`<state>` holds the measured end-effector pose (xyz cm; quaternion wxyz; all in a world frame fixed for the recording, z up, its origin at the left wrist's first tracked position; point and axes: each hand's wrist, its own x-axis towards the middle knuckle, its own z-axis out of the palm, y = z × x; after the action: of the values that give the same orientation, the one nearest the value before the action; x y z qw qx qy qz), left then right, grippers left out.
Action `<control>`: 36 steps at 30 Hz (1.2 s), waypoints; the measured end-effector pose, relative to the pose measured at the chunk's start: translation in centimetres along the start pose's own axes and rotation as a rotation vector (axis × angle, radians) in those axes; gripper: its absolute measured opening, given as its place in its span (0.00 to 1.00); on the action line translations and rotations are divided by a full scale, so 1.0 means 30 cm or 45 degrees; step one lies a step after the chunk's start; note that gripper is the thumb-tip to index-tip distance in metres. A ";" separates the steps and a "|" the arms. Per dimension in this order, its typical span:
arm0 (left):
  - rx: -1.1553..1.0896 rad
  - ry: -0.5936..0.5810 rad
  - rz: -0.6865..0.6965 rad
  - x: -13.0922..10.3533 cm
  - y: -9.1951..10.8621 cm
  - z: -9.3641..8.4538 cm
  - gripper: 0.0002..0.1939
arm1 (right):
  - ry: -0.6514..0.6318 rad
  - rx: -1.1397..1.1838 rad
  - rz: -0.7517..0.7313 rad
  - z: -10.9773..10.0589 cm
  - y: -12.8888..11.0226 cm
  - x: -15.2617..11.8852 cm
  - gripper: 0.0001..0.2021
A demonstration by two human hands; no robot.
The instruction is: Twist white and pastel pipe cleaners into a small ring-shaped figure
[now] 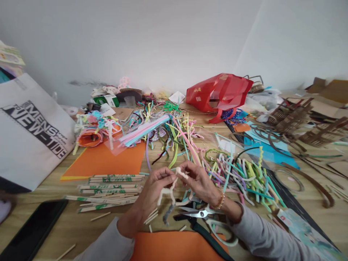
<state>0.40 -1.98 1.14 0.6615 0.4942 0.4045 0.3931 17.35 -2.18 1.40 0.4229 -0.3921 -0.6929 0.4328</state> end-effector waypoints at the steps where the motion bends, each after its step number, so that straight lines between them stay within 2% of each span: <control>1: -0.102 -0.051 -0.066 0.005 0.000 -0.006 0.08 | 0.005 -0.102 -0.071 0.000 -0.003 -0.005 0.10; 4: -0.227 -0.126 -0.162 0.010 -0.001 -0.012 0.10 | -0.001 -0.323 -0.263 0.001 -0.011 -0.016 0.06; 7: -0.149 -0.016 -0.104 0.003 0.005 0.000 0.11 | 0.040 -0.381 -0.296 0.006 -0.016 -0.018 0.05; 10: 0.184 0.172 0.118 -0.014 0.014 0.021 0.09 | 0.127 -0.326 -0.174 0.010 -0.011 -0.010 0.05; 14: 0.905 0.324 0.538 -0.038 0.011 0.037 0.04 | 0.167 -0.176 0.014 0.008 0.006 0.001 0.09; 17: 1.309 0.376 0.804 -0.048 0.000 0.037 0.05 | 0.187 -0.101 0.099 0.012 0.009 0.002 0.12; 20: 1.541 0.382 0.936 -0.051 -0.009 0.034 0.05 | 0.210 -0.053 0.112 0.024 0.002 -0.003 0.13; 26: 1.695 0.423 1.025 -0.051 -0.020 0.027 0.07 | 0.229 -0.031 0.105 0.045 0.002 -0.008 0.14; 36: 1.636 0.442 0.962 -0.041 -0.038 0.023 0.09 | 0.235 -0.119 0.057 0.048 0.002 -0.012 0.11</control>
<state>0.72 -3.58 0.33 -0.0081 0.8177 0.4554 0.3521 16.14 -2.88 0.86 0.4564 -0.4651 -0.6615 0.3712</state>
